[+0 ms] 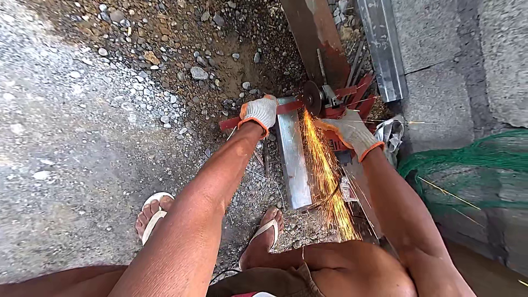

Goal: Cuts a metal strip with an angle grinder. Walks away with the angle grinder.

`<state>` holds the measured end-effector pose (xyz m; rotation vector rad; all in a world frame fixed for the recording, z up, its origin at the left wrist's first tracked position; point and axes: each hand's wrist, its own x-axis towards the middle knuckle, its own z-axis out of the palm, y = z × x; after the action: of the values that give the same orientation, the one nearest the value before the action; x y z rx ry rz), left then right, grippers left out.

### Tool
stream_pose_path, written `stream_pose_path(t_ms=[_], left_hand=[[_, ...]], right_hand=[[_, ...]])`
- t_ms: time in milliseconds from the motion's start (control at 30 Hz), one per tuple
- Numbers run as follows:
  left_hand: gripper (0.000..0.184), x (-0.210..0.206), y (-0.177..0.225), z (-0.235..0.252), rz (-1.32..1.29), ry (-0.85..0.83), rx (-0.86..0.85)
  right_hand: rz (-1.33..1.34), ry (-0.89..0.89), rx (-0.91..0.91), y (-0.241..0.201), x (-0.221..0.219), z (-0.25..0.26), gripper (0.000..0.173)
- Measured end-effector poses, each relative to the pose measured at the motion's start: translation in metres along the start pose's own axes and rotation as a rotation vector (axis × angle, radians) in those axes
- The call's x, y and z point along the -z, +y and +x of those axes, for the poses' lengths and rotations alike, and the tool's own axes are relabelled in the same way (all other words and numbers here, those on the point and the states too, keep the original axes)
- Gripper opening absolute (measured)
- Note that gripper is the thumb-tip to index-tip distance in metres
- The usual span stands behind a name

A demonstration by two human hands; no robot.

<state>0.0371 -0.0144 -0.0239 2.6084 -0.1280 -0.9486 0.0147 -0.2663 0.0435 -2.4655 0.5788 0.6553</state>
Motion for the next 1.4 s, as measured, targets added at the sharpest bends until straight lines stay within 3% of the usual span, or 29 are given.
stream_pose_path(t_ms=[433, 833, 1400], left_hand=[[0.040, -0.001, -0.001, 0.003, -0.003, -0.019, -0.006], [0.041, -0.001, -0.001, 0.002, 0.000, -0.009, -0.002], [0.045, -0.004, 0.000, 0.002, -0.003, -0.019, 0.013]], right_hand=[[0.043, -0.013, 0.029, 0.000, 0.000, 0.000, 0.054], [-0.043, 0.000, 0.013, 0.003, 0.002, -0.002, 0.065], [-0.021, -0.023, 0.001, 0.011, 0.002, -0.009, 0.064]])
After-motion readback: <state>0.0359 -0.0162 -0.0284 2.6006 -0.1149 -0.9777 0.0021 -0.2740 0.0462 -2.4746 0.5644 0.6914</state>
